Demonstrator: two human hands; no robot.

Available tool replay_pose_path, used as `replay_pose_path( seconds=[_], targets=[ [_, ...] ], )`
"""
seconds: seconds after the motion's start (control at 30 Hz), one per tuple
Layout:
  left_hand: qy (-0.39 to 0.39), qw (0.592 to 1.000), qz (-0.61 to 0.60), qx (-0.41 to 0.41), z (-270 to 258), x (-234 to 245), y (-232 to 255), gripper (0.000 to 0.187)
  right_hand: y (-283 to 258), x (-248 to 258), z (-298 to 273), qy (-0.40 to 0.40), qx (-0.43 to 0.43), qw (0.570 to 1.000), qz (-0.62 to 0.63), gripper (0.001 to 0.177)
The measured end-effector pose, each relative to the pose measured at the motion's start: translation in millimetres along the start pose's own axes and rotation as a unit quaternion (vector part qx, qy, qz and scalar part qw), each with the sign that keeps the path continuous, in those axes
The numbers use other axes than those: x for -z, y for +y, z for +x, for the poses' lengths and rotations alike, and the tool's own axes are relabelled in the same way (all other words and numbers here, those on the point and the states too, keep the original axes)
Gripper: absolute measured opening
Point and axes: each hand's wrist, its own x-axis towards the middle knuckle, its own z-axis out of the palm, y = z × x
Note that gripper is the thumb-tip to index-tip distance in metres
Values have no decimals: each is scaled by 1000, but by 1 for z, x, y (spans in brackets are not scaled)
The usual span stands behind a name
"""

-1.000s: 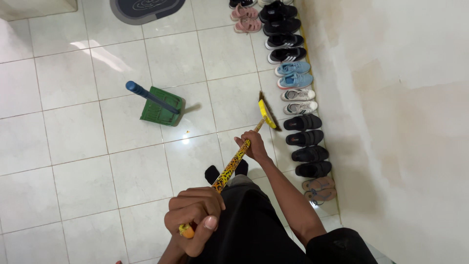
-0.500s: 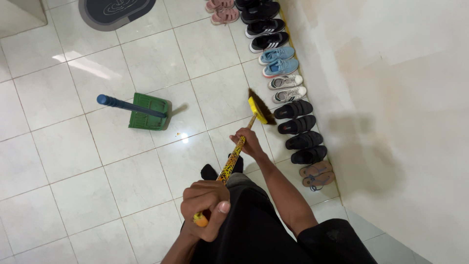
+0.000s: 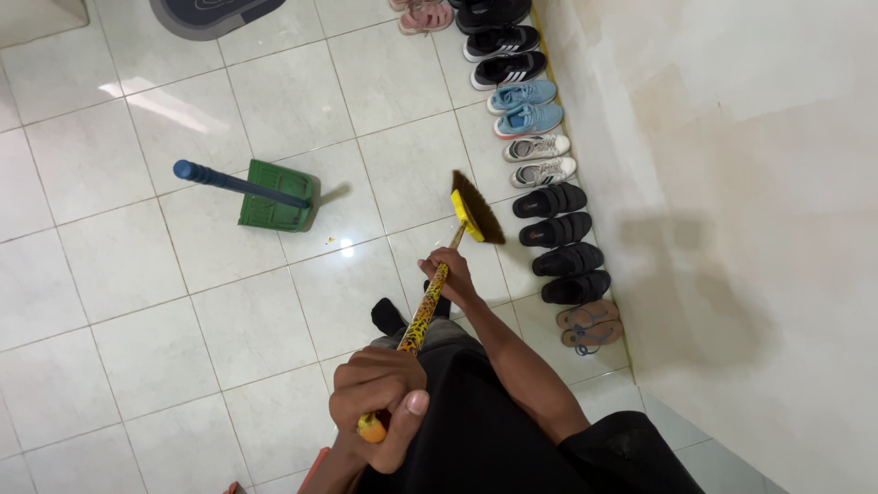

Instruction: The person sweeps debris from a tiled floor using a broom and a dustpan, moving the broom across the surface to gather the material.

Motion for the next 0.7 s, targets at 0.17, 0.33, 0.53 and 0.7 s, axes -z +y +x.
replay_pose_path(
  seconds=[0.17,0.33,0.53,0.7],
  targets=[
    [12,1000,-8,-13,-3,-4,5,40,-6,-9,-11,-12,8,999,32,51],
    [-5,1000,-9,-22,0,-8,12,39,-8,-15,-14,5,13,999,52,50],
    [18,999,33,-13,1,-14,26,43,-10,-20,-20,-11,40,998,47,51],
    [48,996,-3,-81,-2,-4,36,46,-29,-8,-15,-107,131,985,-10,46]
  ],
)
